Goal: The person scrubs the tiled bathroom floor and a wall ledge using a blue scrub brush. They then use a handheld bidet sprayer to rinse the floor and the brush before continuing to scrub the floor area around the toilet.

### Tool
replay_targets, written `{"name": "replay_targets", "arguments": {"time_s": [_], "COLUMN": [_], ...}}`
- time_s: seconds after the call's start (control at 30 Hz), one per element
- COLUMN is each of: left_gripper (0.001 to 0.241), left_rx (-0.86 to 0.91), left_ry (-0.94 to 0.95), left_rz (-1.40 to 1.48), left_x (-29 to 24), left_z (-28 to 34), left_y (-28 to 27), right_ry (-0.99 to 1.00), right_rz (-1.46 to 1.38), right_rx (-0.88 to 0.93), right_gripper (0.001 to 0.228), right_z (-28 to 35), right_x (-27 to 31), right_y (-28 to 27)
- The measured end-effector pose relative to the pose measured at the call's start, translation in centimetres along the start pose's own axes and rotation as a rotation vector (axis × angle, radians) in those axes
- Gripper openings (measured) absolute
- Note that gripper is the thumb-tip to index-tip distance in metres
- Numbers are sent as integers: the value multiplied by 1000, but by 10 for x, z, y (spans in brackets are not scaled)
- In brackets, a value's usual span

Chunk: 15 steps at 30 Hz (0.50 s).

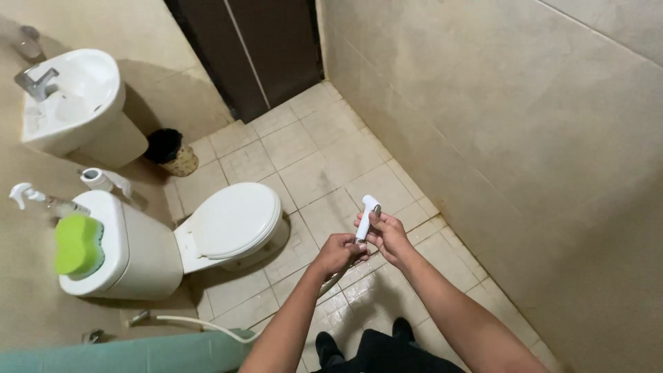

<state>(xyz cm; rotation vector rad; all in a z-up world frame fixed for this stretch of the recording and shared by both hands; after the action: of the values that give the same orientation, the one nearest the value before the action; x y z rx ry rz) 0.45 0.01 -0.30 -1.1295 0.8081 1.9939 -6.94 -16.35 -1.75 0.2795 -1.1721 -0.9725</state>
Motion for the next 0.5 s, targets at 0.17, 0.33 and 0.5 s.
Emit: {"name": "replay_targets", "arguments": {"time_s": [0.17, 0.33, 0.5], "left_gripper": [22, 20, 20], "left_rx": [-107, -160, -165], "left_ry": [3, -19, -34], "left_rz": [7, 39, 74], "left_x": [5, 5, 10], "left_z": [14, 29, 36], "left_y": [-13, -15, -13], "right_ry": [61, 94, 128], "right_rz": [13, 40, 40], "right_rx": [72, 90, 84], "right_gripper": [44, 44, 43], "right_z": [-8, -15, -13], "right_x": [-10, -25, -25], "right_y": [18, 21, 23]}}
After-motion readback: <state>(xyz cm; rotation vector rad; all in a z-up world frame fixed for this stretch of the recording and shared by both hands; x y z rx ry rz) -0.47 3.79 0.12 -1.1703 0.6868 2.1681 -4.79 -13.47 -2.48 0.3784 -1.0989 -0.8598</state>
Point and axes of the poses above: each hand's wrist, its own z-axis away from the middle knuckle, its own y-axis out of the palm, x = y × z, the point moved 1 cm from there along -z, towards the middle knuckle, and after that the axes turned 2 degrees about y, right-handed, at the moved point
